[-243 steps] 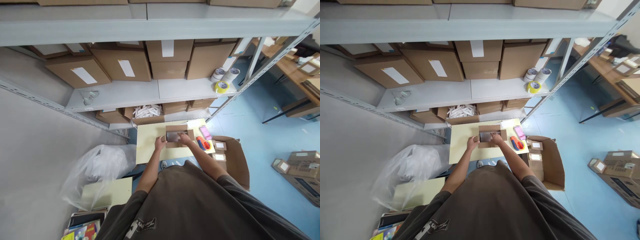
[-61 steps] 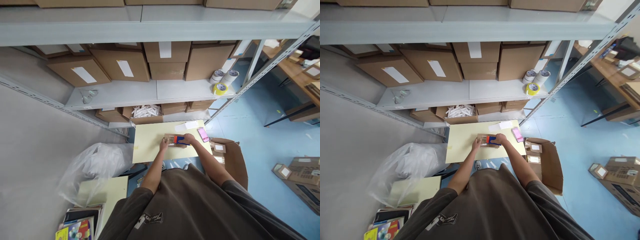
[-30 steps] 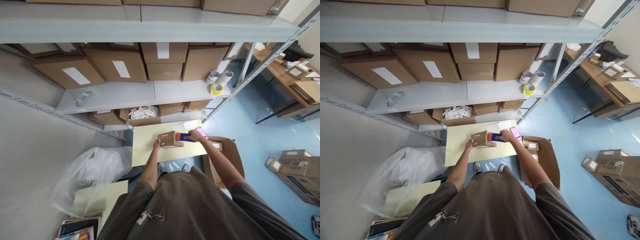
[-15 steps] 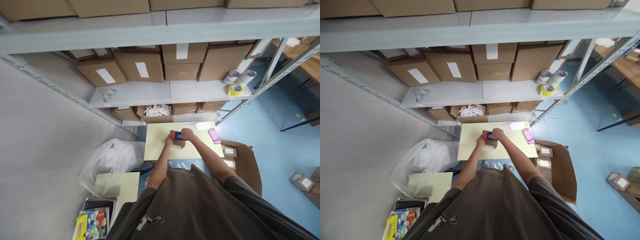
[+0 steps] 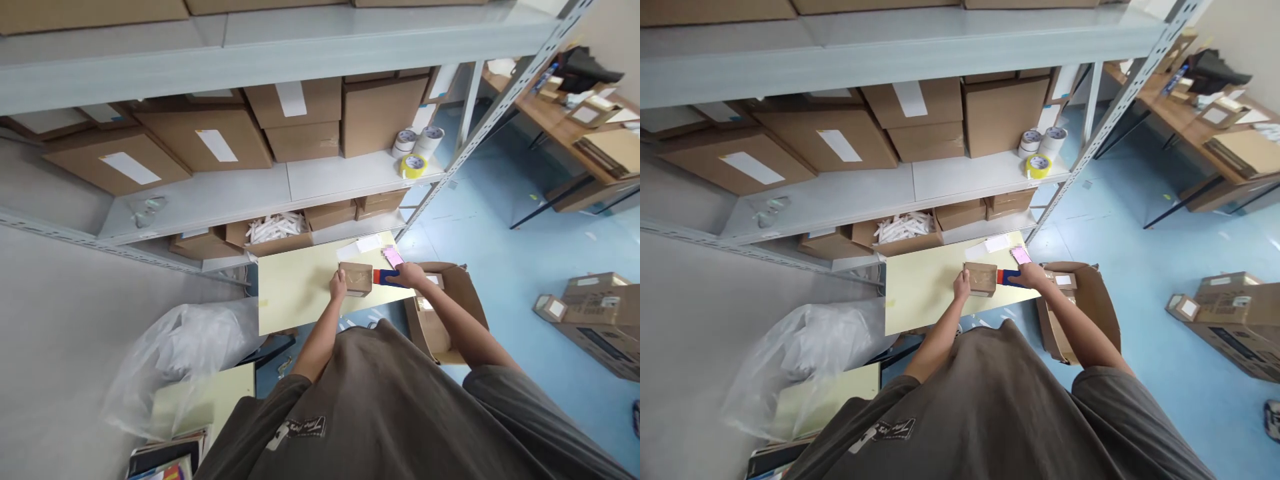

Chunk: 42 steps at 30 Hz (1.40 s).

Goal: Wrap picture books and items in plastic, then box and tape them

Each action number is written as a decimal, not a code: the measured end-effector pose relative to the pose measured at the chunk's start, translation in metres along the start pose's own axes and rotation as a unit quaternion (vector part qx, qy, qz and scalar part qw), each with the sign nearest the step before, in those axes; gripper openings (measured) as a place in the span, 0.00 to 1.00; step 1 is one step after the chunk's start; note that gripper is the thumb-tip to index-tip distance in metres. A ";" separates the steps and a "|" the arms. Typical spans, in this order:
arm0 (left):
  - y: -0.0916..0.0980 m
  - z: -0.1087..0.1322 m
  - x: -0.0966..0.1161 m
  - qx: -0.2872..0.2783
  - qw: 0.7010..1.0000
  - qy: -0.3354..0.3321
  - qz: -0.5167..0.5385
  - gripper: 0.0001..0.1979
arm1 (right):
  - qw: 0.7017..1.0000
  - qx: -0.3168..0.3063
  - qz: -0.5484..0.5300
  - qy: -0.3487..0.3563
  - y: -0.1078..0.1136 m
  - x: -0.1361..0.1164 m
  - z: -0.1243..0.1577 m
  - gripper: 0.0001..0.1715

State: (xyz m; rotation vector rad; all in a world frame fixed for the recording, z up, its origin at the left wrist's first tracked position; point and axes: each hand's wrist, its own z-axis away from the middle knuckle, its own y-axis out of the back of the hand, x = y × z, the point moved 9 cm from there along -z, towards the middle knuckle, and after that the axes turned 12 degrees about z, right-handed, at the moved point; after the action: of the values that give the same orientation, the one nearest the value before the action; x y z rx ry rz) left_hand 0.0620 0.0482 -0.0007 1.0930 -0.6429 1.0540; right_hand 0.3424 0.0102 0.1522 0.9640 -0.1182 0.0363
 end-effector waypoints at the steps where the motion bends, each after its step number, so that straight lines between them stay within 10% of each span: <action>1: 0.000 -0.002 -0.001 -0.002 1.000 -0.001 -0.005 0.26 | 1.000 -0.002 -0.006 -0.009 -0.007 0.019 0.003 0.33; 7: 0.021 -0.018 -0.019 0.004 1.000 -0.002 0.025 0.30 | 0.998 -0.004 -0.061 -0.014 -0.022 0.030 -0.005 0.35; 19: 0.163 -0.060 -0.062 0.074 0.996 0.042 0.032 0.22 | 0.994 -0.002 -0.095 0.062 0.017 -0.180 -0.052 0.33; 26: 0.138 -0.038 -0.080 -0.006 0.995 0.061 0.073 0.25 | 0.996 -0.031 -0.031 0.079 0.010 -0.252 -0.072 0.35; 35: 0.085 -0.028 -0.065 -0.009 0.996 0.084 0.029 0.25 | 0.997 -0.035 -0.015 0.070 0.006 -0.209 -0.071 0.38; 42: 0.052 -0.022 -0.055 0.009 0.995 0.098 -0.029 0.27 | 0.998 -0.055 -0.004 -0.007 -0.038 -0.037 -0.038 0.34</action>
State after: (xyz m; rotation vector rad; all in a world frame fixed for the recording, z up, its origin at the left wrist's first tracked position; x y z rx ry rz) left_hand -0.0091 0.0534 -0.0342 1.0032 -0.4436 1.1027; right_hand 0.3124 0.0204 0.0956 0.8557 -0.1287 0.0148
